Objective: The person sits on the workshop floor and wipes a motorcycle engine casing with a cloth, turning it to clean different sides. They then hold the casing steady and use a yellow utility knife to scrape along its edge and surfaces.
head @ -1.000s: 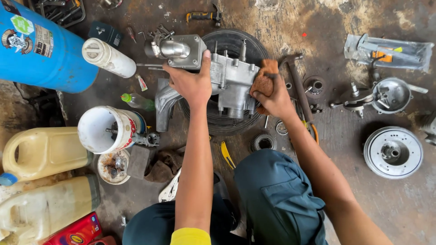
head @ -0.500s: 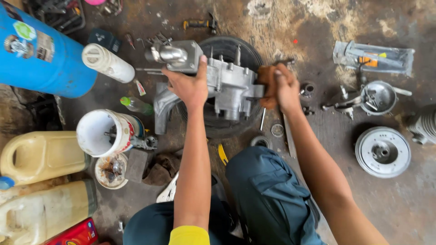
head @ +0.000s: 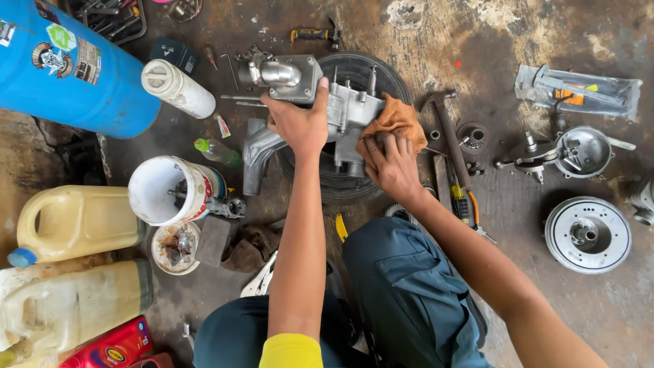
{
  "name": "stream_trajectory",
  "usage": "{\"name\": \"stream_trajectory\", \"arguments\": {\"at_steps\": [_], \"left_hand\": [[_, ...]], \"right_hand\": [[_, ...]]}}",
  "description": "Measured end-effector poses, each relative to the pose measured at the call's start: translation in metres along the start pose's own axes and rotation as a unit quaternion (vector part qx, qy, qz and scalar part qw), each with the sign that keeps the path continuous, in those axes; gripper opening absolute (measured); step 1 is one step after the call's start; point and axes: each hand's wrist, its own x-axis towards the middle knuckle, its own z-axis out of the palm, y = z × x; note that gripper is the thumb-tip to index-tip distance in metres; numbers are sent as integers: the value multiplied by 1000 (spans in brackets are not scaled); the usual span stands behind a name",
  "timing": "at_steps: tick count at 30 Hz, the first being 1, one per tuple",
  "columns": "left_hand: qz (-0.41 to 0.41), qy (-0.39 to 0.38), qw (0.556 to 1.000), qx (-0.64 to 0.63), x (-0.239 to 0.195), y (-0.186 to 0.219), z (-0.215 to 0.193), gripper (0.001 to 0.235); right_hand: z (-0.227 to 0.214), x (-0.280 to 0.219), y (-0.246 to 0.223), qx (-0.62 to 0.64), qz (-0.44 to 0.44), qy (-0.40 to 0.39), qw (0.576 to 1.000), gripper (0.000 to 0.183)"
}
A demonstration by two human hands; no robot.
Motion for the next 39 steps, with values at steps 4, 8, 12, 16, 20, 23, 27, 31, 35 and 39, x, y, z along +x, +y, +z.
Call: {"name": "stream_trajectory", "arguments": {"at_steps": [4,8,12,16,20,23,27,31,35,39], "left_hand": [[-13,-10,1000,1,-4,2,1,98],[-21,-14,1000,10,-6,18,-12,97],[37,-31,999,21,1,46,-34,81],[30,-53,998,25,-1,43,-32,86],[21,-64,998,20,2,44,-35,87],[23,-71,997,9,2,31,-24,91],[-14,-54,998,-20,0,7,-11,101],[-11,-51,998,-18,3,-1,-3,100],[-10,-44,999,-26,1,0,-7,99],[-12,-48,999,-22,-1,-1,-8,104]], "right_hand": [[5,6,0,1,-53,-26,998,58],[6,28,-15,-10,-55,-26,998,50],[-27,42,-18,25,-45,-104,993,38],[-52,34,-11,61,-26,-121,990,32],[-63,20,-11,164,-3,-78,983,27],[-44,-5,5,162,105,-85,977,70],[-50,-24,19,189,353,6,916,60],[-96,-45,41,436,522,184,709,13],[-116,-25,17,470,533,187,678,44],[-59,-26,1,408,400,123,811,36]]}}
